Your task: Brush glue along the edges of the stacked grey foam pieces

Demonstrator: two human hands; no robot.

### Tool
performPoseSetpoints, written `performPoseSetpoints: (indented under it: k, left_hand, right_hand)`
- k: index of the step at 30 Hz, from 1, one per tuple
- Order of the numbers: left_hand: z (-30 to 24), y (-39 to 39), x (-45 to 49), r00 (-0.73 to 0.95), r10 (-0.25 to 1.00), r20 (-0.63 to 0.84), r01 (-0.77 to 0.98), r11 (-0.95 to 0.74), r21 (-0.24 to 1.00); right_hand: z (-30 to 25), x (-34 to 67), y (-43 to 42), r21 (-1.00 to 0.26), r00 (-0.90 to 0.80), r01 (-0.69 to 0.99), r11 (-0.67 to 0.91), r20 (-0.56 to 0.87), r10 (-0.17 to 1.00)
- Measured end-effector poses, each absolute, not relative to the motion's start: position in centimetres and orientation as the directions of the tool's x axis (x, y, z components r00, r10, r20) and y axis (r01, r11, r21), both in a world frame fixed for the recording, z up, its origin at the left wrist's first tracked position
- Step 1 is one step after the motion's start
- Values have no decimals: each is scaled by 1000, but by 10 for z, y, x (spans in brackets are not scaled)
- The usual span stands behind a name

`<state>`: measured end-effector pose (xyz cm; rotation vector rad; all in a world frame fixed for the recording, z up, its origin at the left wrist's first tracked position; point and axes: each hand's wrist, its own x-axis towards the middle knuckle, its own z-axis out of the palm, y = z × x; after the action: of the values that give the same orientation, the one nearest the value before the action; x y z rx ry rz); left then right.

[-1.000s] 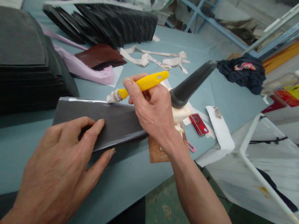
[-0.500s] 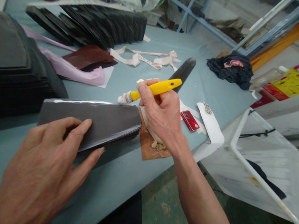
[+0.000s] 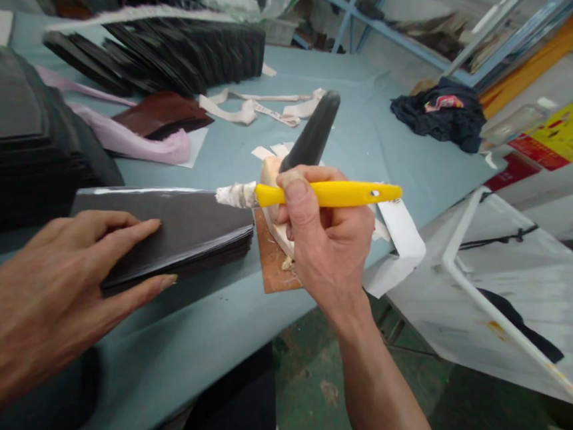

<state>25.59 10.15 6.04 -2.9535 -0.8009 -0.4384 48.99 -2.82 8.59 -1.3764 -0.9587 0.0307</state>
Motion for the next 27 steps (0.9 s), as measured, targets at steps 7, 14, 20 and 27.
performPoseSetpoints:
  k: [7,14,20,27]
  left_hand:
    - [62,100,257,815,525,246,531,-846,47]
    - [59,112,242,814,547,196,514,-835,194]
    - [72,126,224,715,694,82,513,-601,613]
    - [79,147,233,649,761,-6,532,-448,719]
  right_hand:
    - [82,496,-31,-839,660,484,249,536,526]
    - [75,478,-34,-848,568,473,240,501,653]
    - [71,459,-34,-851,510,450,270,493,705]
    - [65,445,-25,-829,391,454,326,514,764]
